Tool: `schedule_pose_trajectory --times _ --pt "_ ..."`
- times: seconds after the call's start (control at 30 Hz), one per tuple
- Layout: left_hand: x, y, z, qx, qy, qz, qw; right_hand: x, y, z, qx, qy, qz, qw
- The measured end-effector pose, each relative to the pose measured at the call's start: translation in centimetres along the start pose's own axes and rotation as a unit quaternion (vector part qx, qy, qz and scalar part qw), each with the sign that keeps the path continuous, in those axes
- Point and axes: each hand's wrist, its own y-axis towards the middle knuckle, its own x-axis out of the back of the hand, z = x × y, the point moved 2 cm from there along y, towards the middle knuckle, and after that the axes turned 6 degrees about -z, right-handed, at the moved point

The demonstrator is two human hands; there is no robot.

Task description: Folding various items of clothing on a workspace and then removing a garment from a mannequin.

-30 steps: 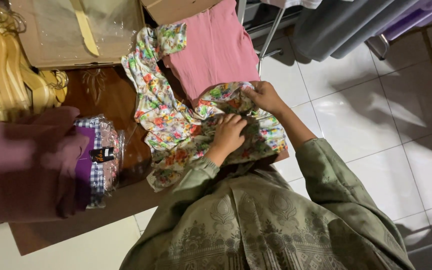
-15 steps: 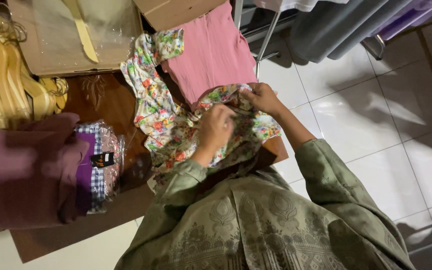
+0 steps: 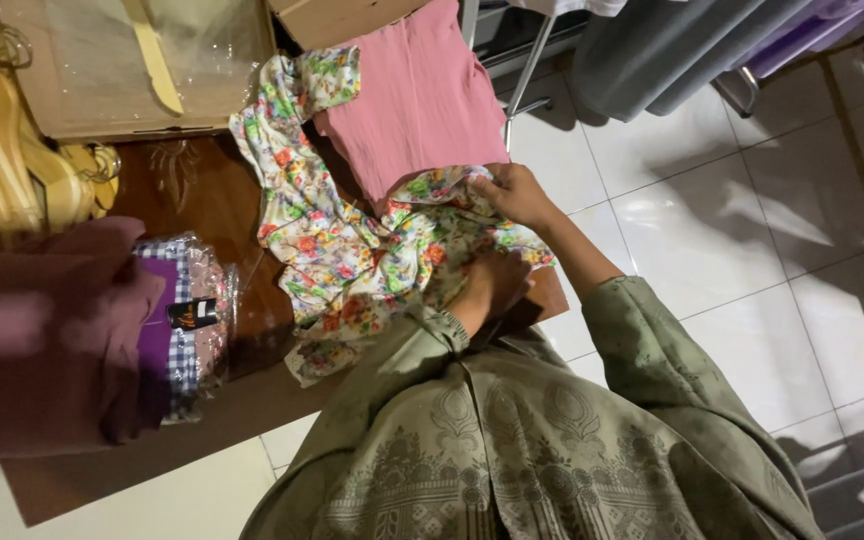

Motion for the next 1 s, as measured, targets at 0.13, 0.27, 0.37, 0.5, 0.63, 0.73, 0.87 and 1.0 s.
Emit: schedule_pose_trajectory --times 0.13,0.27,0.37,0.5,0.63,0.73,0.87,1.0 --pt "-5.1 -0.1 0.9 0.065 0.09 0.16 0.981 0.4 -0.2 0.4 -0.009 -0.061 0.009 0.998" --pt "-9.0 0.4 1.3 0.079 0.097 0.111 0.986 0.7 -0.2 -0.3 0.004 -0.02 0.005 1.0" --pt "-7.9 1.3 0.1 0.031 0.041 0.171 0.984 0.9 -0.2 -0.3 0.013 -0.029 0.003 0.999" --pt "-7.1 -0.2 -0.6 -0.018 0.037 0.209 0.977 0.9 -0.1 -0.1 0.009 0.046 0.022 0.999" --pt "-7.0 -2.4 -1.4 -0.083 0.027 0.253 0.964 1.2 0.5 0.0 0.02 -0.023 0.015 0.999" --pt "-4.5 -1.6 -1.9 -0.129 0.027 0.144 0.981 0.6 1.4 -0.6 0.029 0.049 0.016 0.998" --pt "-5.1 0.6 -0.9 -0.015 -0.004 0.073 0.997 0.6 0.9 0.3 0.032 0.042 0.035 0.998" --pt "-12.2 0.6 0.9 -0.06 0.061 -0.064 0.994 0.5 0.7 0.8 0.024 0.006 0.041 0.999"
